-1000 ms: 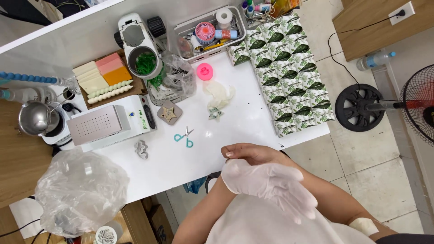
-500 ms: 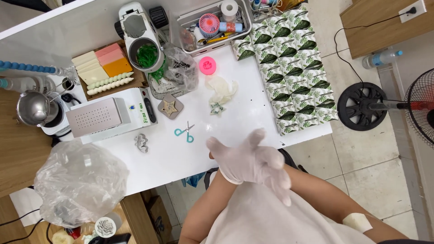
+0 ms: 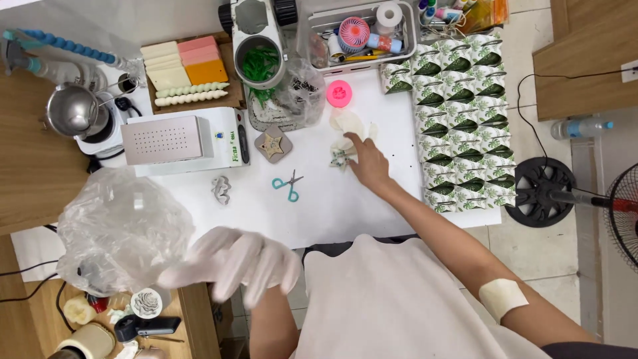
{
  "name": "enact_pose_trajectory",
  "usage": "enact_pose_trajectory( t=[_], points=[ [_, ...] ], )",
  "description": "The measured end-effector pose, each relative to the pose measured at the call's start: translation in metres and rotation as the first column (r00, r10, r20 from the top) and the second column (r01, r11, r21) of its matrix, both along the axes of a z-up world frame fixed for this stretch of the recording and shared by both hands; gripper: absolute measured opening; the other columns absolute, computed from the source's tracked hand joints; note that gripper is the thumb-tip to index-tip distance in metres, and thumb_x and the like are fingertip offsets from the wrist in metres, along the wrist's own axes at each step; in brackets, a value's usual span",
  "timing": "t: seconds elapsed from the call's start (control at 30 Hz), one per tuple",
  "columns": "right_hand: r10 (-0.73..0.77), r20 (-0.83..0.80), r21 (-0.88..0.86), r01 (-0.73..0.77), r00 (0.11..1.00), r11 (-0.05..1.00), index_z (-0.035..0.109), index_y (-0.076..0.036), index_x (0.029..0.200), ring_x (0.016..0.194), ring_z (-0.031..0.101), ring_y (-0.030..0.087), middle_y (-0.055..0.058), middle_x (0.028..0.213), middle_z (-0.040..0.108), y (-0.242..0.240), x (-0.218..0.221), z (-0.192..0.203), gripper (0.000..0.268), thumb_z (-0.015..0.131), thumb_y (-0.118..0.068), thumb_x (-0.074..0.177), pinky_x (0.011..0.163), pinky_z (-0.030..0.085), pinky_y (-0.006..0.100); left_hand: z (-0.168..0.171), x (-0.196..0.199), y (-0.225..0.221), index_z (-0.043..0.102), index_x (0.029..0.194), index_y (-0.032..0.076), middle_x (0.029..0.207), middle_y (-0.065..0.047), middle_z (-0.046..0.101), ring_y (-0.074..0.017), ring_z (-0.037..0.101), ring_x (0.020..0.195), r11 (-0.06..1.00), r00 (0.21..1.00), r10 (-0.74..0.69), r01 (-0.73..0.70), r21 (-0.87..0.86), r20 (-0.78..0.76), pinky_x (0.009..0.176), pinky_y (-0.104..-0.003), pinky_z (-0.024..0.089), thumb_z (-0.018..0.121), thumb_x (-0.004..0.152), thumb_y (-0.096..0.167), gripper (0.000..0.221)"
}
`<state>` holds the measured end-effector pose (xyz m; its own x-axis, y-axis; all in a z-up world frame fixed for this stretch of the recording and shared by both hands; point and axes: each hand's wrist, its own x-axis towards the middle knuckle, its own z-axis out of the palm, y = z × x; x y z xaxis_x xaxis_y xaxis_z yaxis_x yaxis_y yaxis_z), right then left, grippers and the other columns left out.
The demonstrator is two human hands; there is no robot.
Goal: Putting on protective gloves and organizing scent vials and packaged items at a candle studio workstation.
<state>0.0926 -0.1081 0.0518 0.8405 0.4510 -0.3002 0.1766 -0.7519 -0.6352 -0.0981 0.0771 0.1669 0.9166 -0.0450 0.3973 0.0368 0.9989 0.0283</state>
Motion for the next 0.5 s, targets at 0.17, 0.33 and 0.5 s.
enact_pose_trajectory(
  t=[0.17, 0.33, 0.5],
  points=[
    [0.086, 0.313, -0.179, -0.030, 0.946, 0.983, 0.058, -0.021, 0.117, 0.091, 0.066, 0.032, 0.014, 0.100, 0.060, -0.012, 0.032, -0.079, 0.043, 0.077, -0.009, 0.080, 0.068, 0.055, 0.045, 0.022, 0.014, -0.011, 0.044, 0.156, 0.007, 0.141, -0.015, 0.061, -0.0329, 0.058, 0.130, 0.929, 0.925, 0.122, 0.022, 0.370, -0.361, 0.114, -0.050, 0.039, 0.057, 0.099, 0.064, 0.082],
    [0.018, 0.316, 0.137, -0.064, 0.949, 0.989, 0.060, -0.014, 0.110, 0.101, 0.068, 0.025, 0.011, 0.107, 0.066, -0.041, 0.053, -0.058, 0.018, 0.071, -0.008, 0.096, 0.086, 0.056, 0.039, -0.063, 0.030, -0.026, 0.048, 0.151, -0.001, 0.144, -0.015, 0.060, -0.0259, 0.054, 0.135, 0.434, 0.692, 0.444, 0.389, 0.813, -0.569, 0.116, -0.039, 0.037, 0.054, 0.101, 0.054, 0.075],
    [0.036, -0.611, 0.583, 0.419, 0.791, 0.696, 0.049, -0.010, 0.117, 0.105, 0.065, 0.010, 0.002, 0.110, 0.065, -0.060, 0.054, 0.053, 0.012, 0.050, -0.021, 0.113, 0.101, 0.056, 0.029, -0.088, 0.075, -0.043, 0.030, 0.157, 0.013, 0.149, -0.009, 0.052, -0.0253, 0.055, 0.134, 0.566, 0.547, 0.321, 0.544, 0.619, -0.773, 0.110, -0.043, 0.044, 0.045, 0.095, 0.061, 0.079]
  ],
)
